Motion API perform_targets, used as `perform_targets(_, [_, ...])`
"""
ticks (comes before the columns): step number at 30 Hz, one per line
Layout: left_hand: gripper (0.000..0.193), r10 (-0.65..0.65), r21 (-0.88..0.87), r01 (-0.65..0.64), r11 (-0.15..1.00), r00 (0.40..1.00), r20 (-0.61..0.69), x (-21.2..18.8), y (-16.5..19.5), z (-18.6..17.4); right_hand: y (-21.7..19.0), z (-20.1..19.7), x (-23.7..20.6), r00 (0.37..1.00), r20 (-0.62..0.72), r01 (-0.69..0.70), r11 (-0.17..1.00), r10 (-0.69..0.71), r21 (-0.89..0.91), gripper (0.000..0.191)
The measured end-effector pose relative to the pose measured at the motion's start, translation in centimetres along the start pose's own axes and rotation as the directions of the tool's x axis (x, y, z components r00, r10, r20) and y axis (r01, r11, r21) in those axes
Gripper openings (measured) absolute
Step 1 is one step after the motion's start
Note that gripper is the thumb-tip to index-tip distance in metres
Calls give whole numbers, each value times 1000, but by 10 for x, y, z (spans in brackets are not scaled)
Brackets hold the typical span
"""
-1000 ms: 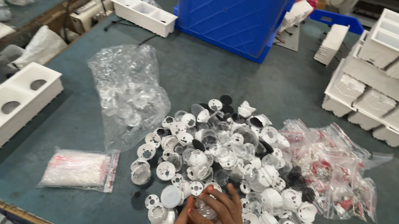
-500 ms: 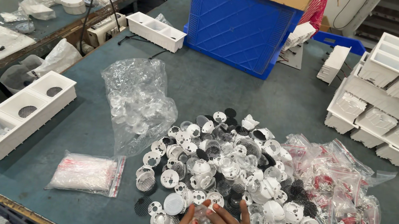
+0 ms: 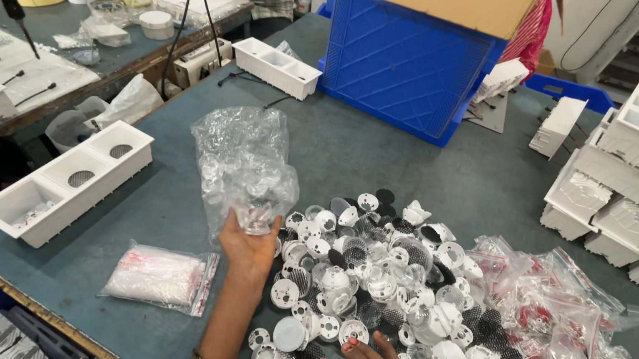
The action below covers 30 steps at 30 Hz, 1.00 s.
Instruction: The person sorts through a large pile of small white plastic fixture parts, black mesh discs, and clear plastic covers spread on a workbench. They pick out the clear plastic pieces one at a time and place them into a separate pile and a plastic bag on the table.
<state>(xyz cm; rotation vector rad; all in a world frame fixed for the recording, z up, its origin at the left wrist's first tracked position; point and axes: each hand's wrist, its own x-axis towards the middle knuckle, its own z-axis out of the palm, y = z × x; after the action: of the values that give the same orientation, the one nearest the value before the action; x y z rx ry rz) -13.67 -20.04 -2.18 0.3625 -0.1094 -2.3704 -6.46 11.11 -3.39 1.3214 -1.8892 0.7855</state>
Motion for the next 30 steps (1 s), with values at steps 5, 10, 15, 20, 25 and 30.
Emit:
perform_targets(5, [53,57,33,-58,998,998,31,18,11,15,5,1,-1,999,33,-1,1000,0,21,38])
perform_targets(10, [46,93,75,-101,992,991,98,53,16,28,6,0,7,999,15,42,995,-44,95,34])
perform_targets(15, [49,-26,198,-1,980,991,134,75,16,38,3,0,8,997,-29,70,994,-68,89,35])
perform_targets(20, [55,-128,268,72,961,972,196,80,28,46,-8,13,-7,988,-15,-151,968,157,199,27])
perform_targets(25, [49,-45,325,21,945,997,67,86,29,31,-10,13,-12,884,204,-467,793,421,390,30])
perform_targets(30, [40,58,484,-47,874,998,-7,55,-4,-4,-9,-1,6,993,114,-5,986,-14,165,23])
